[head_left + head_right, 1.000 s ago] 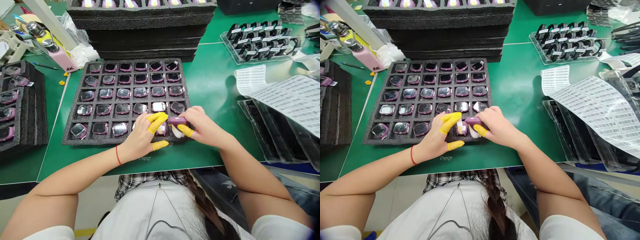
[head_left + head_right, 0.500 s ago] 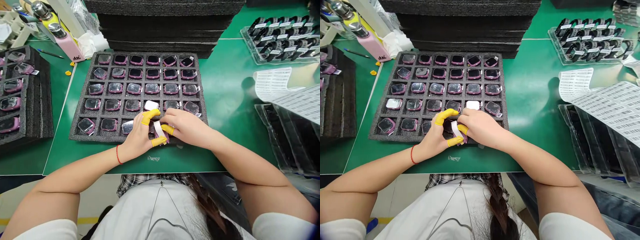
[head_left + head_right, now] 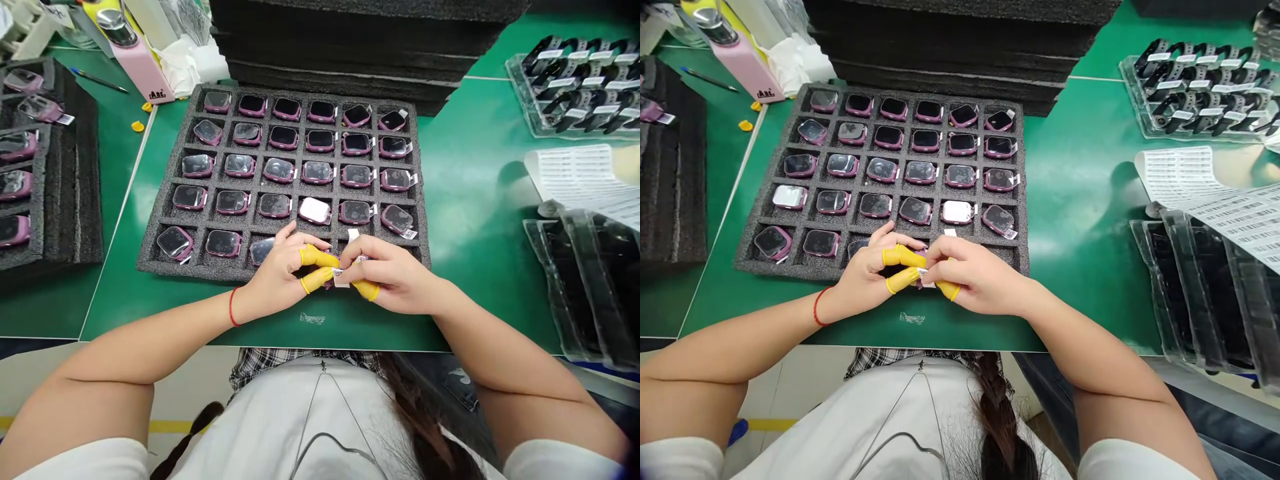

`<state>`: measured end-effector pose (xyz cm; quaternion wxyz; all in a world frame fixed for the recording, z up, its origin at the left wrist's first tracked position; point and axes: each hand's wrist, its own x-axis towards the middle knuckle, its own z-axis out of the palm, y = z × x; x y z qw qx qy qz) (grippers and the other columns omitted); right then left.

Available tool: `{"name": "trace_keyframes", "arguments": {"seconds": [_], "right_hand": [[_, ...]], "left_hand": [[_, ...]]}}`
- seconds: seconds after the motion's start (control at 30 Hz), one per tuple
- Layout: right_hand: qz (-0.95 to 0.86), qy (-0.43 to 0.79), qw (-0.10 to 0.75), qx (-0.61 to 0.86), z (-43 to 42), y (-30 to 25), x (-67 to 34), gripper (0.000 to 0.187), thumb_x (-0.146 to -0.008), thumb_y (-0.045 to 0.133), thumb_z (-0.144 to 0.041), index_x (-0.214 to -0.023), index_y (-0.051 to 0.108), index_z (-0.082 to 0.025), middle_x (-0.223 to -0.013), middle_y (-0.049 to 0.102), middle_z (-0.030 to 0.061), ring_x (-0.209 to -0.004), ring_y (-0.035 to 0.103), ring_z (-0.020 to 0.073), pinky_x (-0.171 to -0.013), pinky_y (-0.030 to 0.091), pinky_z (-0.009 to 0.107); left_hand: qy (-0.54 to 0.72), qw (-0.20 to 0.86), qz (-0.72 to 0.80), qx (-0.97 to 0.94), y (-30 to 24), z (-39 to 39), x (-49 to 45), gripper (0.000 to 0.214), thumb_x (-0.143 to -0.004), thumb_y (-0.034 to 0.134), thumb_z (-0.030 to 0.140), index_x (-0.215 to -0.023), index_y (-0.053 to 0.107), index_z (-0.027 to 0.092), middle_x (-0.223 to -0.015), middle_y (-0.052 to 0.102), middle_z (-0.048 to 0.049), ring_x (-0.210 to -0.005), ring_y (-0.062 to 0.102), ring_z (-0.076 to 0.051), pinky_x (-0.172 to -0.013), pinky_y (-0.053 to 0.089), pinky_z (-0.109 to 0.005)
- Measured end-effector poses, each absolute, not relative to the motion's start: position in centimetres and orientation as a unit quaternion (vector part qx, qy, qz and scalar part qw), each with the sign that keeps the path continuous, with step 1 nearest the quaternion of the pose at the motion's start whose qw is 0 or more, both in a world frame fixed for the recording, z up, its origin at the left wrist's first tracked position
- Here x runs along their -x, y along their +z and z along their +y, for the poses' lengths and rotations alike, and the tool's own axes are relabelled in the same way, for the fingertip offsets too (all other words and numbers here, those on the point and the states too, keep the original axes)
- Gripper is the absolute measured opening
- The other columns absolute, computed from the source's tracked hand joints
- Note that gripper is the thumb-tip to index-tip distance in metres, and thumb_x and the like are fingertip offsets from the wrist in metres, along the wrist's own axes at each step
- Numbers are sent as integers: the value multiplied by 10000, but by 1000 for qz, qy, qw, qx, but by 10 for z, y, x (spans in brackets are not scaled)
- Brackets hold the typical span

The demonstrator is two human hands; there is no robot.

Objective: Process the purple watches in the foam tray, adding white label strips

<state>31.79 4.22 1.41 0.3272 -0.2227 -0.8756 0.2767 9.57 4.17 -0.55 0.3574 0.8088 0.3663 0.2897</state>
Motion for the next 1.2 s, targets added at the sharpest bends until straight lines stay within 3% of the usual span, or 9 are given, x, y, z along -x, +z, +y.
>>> {"name": "trace_keyframes", "arguments": {"seconds": [0.23, 0.4, 0.57, 0.73, 0.9, 0.97, 1.13, 1.2], "right_hand": [[-873, 294, 277, 273, 36, 17, -315, 42, -919, 585, -177, -954, 606, -173, -872, 676, 52, -802, 625, 136, -703, 539, 257], [-887, 243, 257, 298, 31, 17, -311, 102, -925, 534, -125, -985, 604, -167, -911, 707, 64, -818, 632, 159, -721, 530, 287], [-892, 200, 250, 318, 29, 15, -311, 121, -900, 544, -84, -965, 623, -147, -914, 717, 73, -814, 643, 169, -704, 523, 295], [-909, 68, 269, 310, 25, 15, -309, 110, -907, 543, -96, -924, 632, -158, -885, 737, 58, -788, 639, 165, -701, 493, 310], [-920, -82, 259, 283, 17, 19, -305, 112, -878, 579, -74, -849, 649, -157, -857, 760, 56, -710, 608, 156, -825, 489, 355], [-917, -69, 270, 284, 16, 25, -307, 116, -889, 576, -95, -853, 645, -182, -878, 761, 44, -745, 624, 157, -858, 485, 366], [-843, 173, 351, 369, 22, 42, -318, 46, -877, 647, -188, -866, 624, -226, -892, 706, 23, -835, 656, 154, -776, 504, 325], [-835, 207, 345, 375, 24, 41, -318, 38, -876, 657, -201, -880, 628, -224, -873, 699, 20, -833, 658, 154, -768, 498, 317]], "left_hand": [[304, 342, 357, -815, -8, 39, -96, 44, -866, 681, 271, -875, 696, 231, -952, 725, 10, -993, 649, -154, -1204, 182, -528], [313, 300, 372, -821, -8, 38, -97, 104, -838, 704, 253, -762, 645, 212, -852, 697, 35, -953, 607, -150, -1177, 223, -495], [306, 294, 358, -832, -6, 38, -98, 18, -853, 656, 216, -838, 658, 227, -883, 695, 33, -946, 612, -140, -1180, 205, -487], [308, 289, 368, -828, -6, 37, -99, 74, -855, 645, 201, -785, 628, 216, -859, 693, 42, -936, 608, -133, -1179, 216, -468], [307, 293, 376, -824, -4, 37, -100, 110, -855, 617, 186, -752, 586, 207, -822, 682, 46, -927, 615, -133, -1173, 247, -450], [307, 298, 373, -823, -2, 38, -98, 97, -855, 601, 186, -761, 587, 205, -837, 680, 35, -926, 617, -138, -1174, 247, -473], [272, 316, 325, -849, -1, 40, -92, 118, -869, 568, 215, -810, 671, 221, -1101, 666, -27, -1071, 604, -172, -1191, 158, -551], [255, 306, 328, -856, -2, 40, -91, 124, -874, 578, 221, -805, 681, 223, -1116, 665, -27, -1099, 596, -180, -1197, 125, -554]]}}
